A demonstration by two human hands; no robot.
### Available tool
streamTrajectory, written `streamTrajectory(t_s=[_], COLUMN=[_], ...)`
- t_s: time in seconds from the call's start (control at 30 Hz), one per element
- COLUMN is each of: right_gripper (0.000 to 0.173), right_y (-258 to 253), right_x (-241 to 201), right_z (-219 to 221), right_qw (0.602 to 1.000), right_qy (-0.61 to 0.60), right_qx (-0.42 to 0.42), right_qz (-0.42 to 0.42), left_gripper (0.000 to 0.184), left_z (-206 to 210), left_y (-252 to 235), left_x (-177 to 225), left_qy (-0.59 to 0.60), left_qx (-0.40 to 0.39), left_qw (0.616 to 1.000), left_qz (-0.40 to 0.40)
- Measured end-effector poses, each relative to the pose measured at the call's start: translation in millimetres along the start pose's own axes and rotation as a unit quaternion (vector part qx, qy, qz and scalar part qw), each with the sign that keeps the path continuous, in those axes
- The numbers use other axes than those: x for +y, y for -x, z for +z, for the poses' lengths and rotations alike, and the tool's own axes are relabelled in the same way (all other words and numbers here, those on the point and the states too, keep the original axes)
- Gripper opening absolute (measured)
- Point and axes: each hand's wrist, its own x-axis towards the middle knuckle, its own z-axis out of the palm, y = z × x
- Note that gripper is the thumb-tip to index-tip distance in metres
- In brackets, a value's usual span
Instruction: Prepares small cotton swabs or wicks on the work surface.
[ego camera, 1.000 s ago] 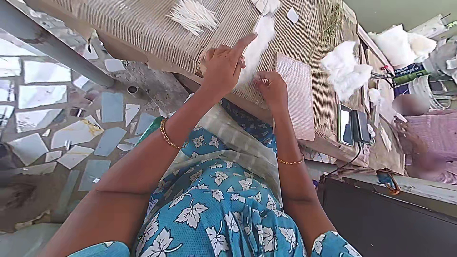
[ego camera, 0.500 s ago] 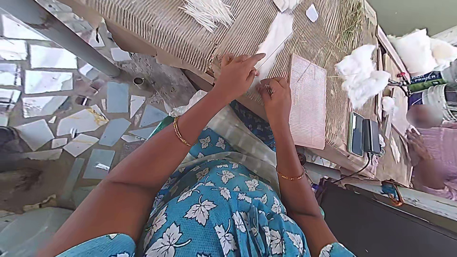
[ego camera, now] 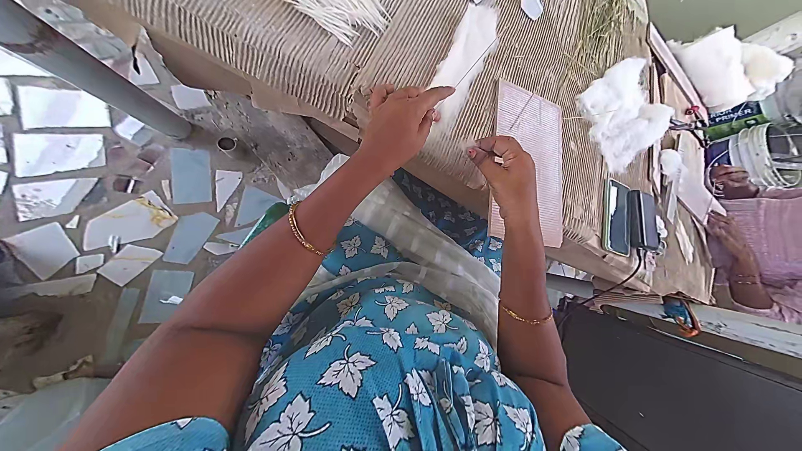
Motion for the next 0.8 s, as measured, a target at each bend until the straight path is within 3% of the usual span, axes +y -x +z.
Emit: streamTrajectory(t_s=[0.13, 0.27, 0.4, 0.53, 0.63, 0.8], right_gripper=[0.025, 0.038, 0.020, 0.018, 0.016, 0.024], right_y=[-11.5, -9.2, -4.0, 2.8, 10.9, 16.6], right_x=[-3.4, -6.9, -6.0, -7.1, -1.1, 37.9], right_z=[16.0, 42.4, 54.2, 26.3, -9.6, -77.5], right_qw=[0.999, 0.990, 0.982, 1.000, 0.992, 0.991], right_qy=[0.031, 0.132, 0.171, 0.016, -0.115, -0.088], right_qx=[0.013, 0.027, 0.063, 0.002, -0.002, 0.052], right_qz=[0.001, -0.048, -0.055, 0.003, 0.054, 0.090], left_gripper=[0.037, 0.039, 0.042, 0.043, 0.043, 0.037], left_z=[4.2, -0.8, -6.1, -6.4, -6.7, -10.8], left_y=[0.4, -0.4, -3.2, -4.0, -3.8, -5.4], left_x=[-2.2, -1.3, -1.7, -1.4, -1.9, -10.4], left_qy=[0.026, 0.047, 0.038, 0.036, 0.041, 0.070], left_qx=[0.032, -0.003, -0.042, -0.045, -0.039, 0.073], left_qw=[0.999, 0.999, 0.998, 0.998, 0.998, 0.994], left_qz=[0.027, 0.000, -0.032, -0.036, -0.028, 0.043])
